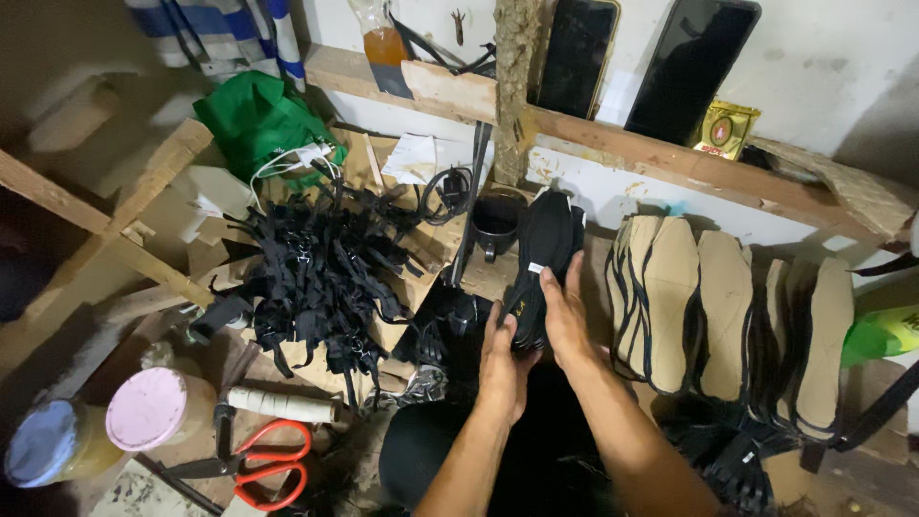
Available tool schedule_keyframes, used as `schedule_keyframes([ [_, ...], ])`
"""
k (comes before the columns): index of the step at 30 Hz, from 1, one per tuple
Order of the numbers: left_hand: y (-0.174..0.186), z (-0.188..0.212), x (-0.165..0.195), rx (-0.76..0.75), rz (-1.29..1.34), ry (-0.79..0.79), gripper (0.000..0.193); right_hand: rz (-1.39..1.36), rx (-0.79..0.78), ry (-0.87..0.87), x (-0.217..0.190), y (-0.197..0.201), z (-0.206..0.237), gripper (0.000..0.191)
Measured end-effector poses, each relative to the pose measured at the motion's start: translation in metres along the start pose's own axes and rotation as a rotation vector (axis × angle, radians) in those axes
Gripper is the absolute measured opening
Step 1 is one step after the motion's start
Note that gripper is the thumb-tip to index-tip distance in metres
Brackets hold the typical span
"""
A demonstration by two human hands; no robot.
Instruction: The person sits at a cluttered workbench in a shoe workshop, peels small white adhesive labels from a printed sticker sheet, and presses each label onto black shoe insoles one at a time. They stack the labeled insoles together and handle beige insole pairs, arranging finished insoles on the bench.
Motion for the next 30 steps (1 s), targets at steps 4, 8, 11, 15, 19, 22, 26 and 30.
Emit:
schedule_keyframes([
  [4, 0.0, 0.001, -0.006, 0.028, -0.042, -0.018, 0.076, 0.012, 0.093, 0.131, 0.004, 0.006, 0.001, 0.085],
  [8, 0.004, -0.002, -0.005, 0.014, -0.133, -0.035, 0.07, 0.085, 0.06, 0.088, 0.006, 0.005, 0.0, 0.086],
  [11, 0.004, -0.004, -0.003, -0.008, -0.106, -0.032, 0.064, 0.217, 0.084, 0.311, 0.0, 0.006, -0.002, 0.087],
  [15, 0.002, -0.004, 0.001, 0.017, -0.118, 0.002, 0.059, 0.405, 0.014, 0.397, -0.01, 0.003, -0.009, 0.071],
  [19, 0.001, -0.009, 0.006, 0.045, -0.169, 0.039, 0.055, 0.501, 0.012, 0.383, -0.015, -0.003, -0.01, 0.067],
  [22, 0.002, -0.014, 0.01, 0.06, -0.191, -0.005, 0.055, 0.5, 0.009, 0.401, -0.016, -0.004, -0.009, 0.066],
  [26, 0.004, -0.016, 0.014, 0.029, -0.131, 0.002, 0.059, 0.338, -0.048, 0.377, -0.013, 0.002, -0.007, 0.072],
  [30, 0.007, -0.007, 0.014, -0.018, -0.09, 0.023, 0.065, 0.218, 0.046, 0.314, -0.007, 0.01, 0.009, 0.078],
])
Point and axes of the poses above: each hand's wrist, its own z-axis away from the middle knuckle, its own y-axis out of the back of the hand, x = y × z, the point moved 1 cm from there along -z, towards the middle knuckle, and after that the axes turned 6 degrees about x, right-handed, at the moved point
